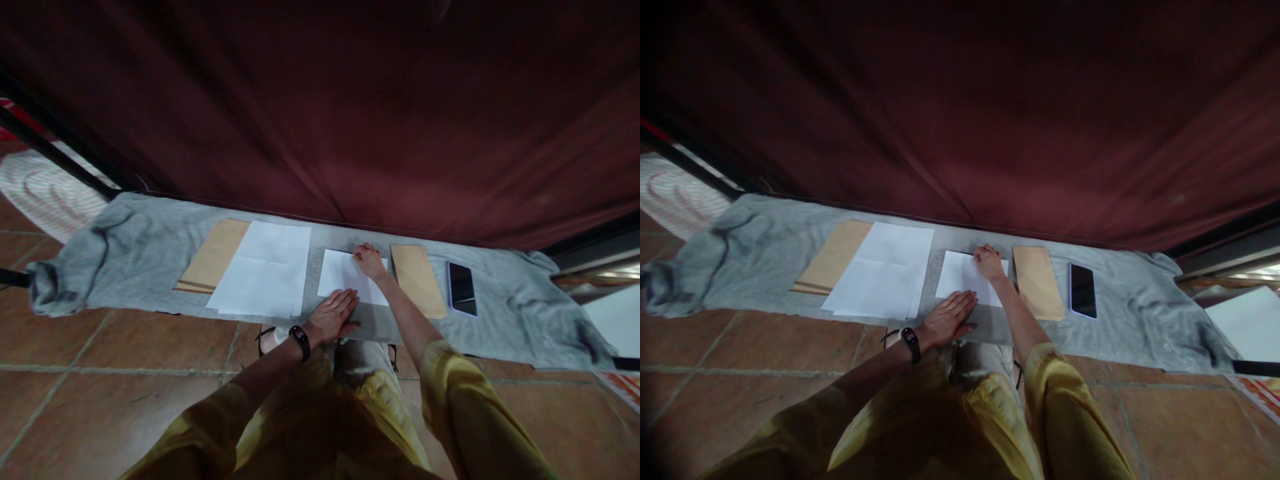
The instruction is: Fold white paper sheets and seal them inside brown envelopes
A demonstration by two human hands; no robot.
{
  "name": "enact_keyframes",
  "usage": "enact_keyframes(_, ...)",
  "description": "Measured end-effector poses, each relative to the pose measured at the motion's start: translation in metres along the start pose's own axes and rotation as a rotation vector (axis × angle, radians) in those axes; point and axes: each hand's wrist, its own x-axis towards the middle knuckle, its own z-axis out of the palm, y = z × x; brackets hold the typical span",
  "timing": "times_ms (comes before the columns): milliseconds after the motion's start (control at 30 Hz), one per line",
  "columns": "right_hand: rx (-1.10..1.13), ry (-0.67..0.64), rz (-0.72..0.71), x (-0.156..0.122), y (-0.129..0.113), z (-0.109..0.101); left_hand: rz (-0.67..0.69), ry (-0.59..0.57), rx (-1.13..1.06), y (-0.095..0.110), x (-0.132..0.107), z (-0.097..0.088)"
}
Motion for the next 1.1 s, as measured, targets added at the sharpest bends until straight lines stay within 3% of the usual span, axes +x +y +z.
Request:
enact_keyframes(200,0.054,0.124,-0.029,0.001,0.003,0.006,-0.052,0.01,0.025,0.002,0.005,-0.003)
enact_keyframes(333,0.187,0.27,-0.189,-0.027,0.001,0.023,-0.074,0.034,0.05,0.006,0.005,-0.002)
enact_keyframes(467,0.274,0.186,-0.342,-0.073,-0.001,0.043,-0.082,0.034,0.063,0.008,0.005,-0.002)
enact_keyframes(600,0.21,0.138,-0.334,-0.094,0.001,0.049,-0.073,0.038,0.075,0.008,0.005,0.001)
enact_keyframes(1100,-0.007,0.136,-0.274,-0.054,0.012,0.033,-0.075,0.099,0.044,0.005,0.002,0.007)
